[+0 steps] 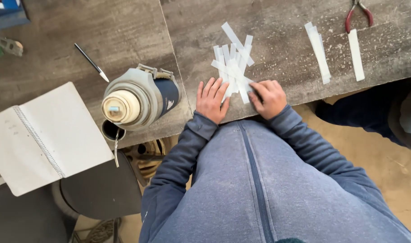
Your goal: Cutting strips of white insulation material from a sheet using scissors on a workshop table.
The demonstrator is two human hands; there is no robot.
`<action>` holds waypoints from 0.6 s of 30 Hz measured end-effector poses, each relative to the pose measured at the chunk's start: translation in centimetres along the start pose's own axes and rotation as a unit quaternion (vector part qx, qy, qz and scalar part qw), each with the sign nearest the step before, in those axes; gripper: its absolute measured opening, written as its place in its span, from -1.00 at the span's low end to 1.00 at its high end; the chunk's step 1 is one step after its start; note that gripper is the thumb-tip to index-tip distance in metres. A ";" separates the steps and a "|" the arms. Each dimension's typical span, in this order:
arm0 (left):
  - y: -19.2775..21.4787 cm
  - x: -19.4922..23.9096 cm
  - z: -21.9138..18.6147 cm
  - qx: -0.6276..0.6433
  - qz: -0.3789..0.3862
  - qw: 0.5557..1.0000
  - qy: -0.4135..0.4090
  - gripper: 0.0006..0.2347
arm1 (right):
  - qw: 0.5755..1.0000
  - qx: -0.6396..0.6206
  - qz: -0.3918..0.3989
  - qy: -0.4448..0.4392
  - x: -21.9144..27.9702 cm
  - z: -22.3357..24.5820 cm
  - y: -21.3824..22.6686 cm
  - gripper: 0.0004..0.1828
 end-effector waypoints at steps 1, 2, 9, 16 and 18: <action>0.1 0.1 -0.2 0.001 0.001 1.000 0.004 -0.55 | 1.000 -0.001 0.004 0.000 -0.1 0.2 0.1 -0.69; 0.1 0.1 -0.8 0.009 0.008 1.000 -0.011 -0.54 | 0.999 -0.025 0.030 0.037 -0.2 0.9 -0.1 -0.66; 0.7 1.6 -0.6 0.063 0.002 0.998 -0.017 -0.55 | 0.997 -0.002 0.000 0.074 -1.2 0.4 2.2 -0.64; 0.5 0.6 -2.6 0.015 0.037 0.998 -0.053 -0.55 | 0.982 -0.067 0.078 0.157 -0.6 2.8 -0.1 -0.60; 0.3 0.9 -2.0 0.042 0.020 0.998 -0.045 -0.55 | 0.996 -0.067 0.021 0.046 0.0 -0.5 0.0 -0.69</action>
Point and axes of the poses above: each hand's wrist, its own x-axis away from the middle knuckle, its own y-axis out of the back of the hand, z = x × y, the point moved 9 cm from there along -x, towards the middle knuckle, and after that the axes turned 10 degrees about z, right-handed, at the moved point
